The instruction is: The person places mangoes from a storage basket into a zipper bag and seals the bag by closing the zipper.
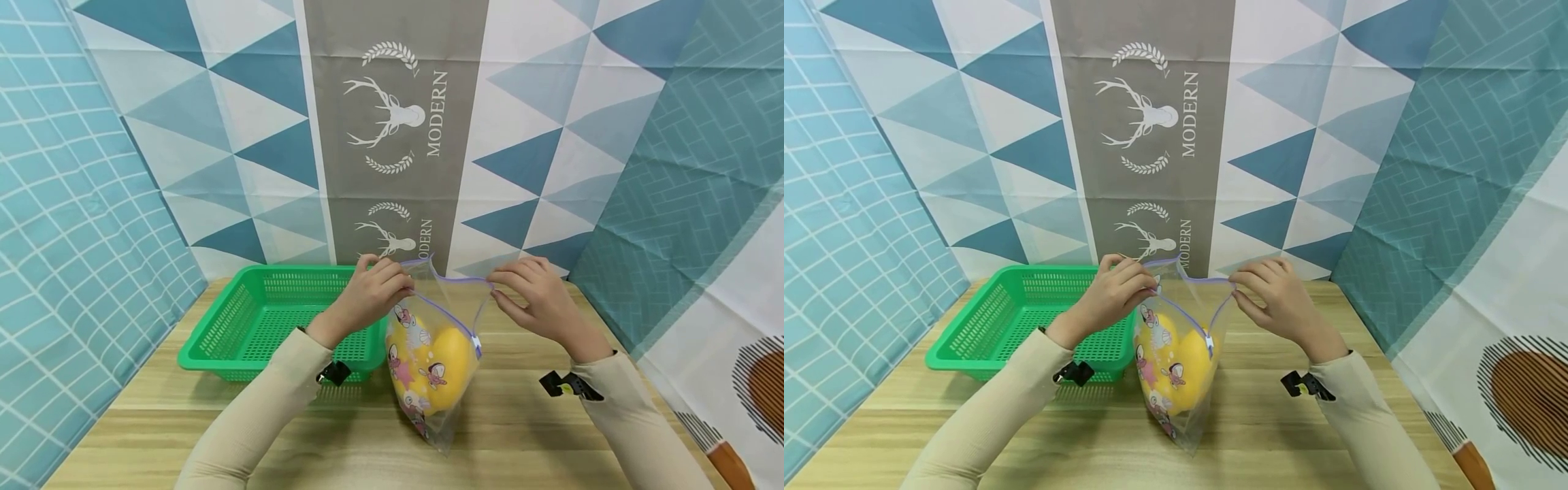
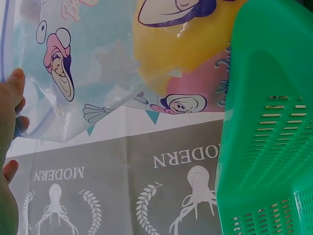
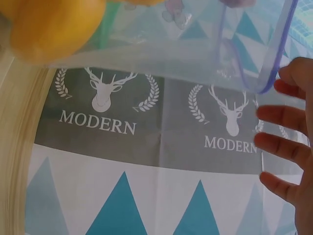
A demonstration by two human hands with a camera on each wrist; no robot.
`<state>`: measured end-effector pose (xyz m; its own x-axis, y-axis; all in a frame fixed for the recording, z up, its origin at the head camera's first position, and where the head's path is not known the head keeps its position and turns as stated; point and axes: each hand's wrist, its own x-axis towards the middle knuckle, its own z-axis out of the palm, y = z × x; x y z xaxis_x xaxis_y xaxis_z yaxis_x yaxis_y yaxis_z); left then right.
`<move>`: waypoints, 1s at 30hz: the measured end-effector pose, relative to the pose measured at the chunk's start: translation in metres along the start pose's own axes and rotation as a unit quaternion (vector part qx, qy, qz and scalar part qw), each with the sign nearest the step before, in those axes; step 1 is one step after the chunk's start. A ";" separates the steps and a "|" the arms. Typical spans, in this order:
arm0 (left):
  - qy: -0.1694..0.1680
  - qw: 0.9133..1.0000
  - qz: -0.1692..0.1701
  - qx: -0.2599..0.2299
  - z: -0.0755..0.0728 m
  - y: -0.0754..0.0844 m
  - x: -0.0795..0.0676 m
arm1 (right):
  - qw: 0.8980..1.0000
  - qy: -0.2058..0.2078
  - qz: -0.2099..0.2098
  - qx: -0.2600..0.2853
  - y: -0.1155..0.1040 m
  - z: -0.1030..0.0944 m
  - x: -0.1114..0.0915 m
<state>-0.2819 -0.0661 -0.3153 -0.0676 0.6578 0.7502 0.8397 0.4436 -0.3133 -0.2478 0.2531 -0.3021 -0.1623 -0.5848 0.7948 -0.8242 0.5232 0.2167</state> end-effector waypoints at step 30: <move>-0.001 1.000 0.004 0.010 -0.001 0.000 -0.002 | 0.980 0.191 -0.044 -0.033 -0.086 0.008 0.004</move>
<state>-0.2812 -0.0679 -0.3170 -0.0612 0.6624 0.7467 0.8294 0.4500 -0.3312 -0.1822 0.2010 -0.3215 0.1340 -0.3616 0.9227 -0.7866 0.5275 0.3209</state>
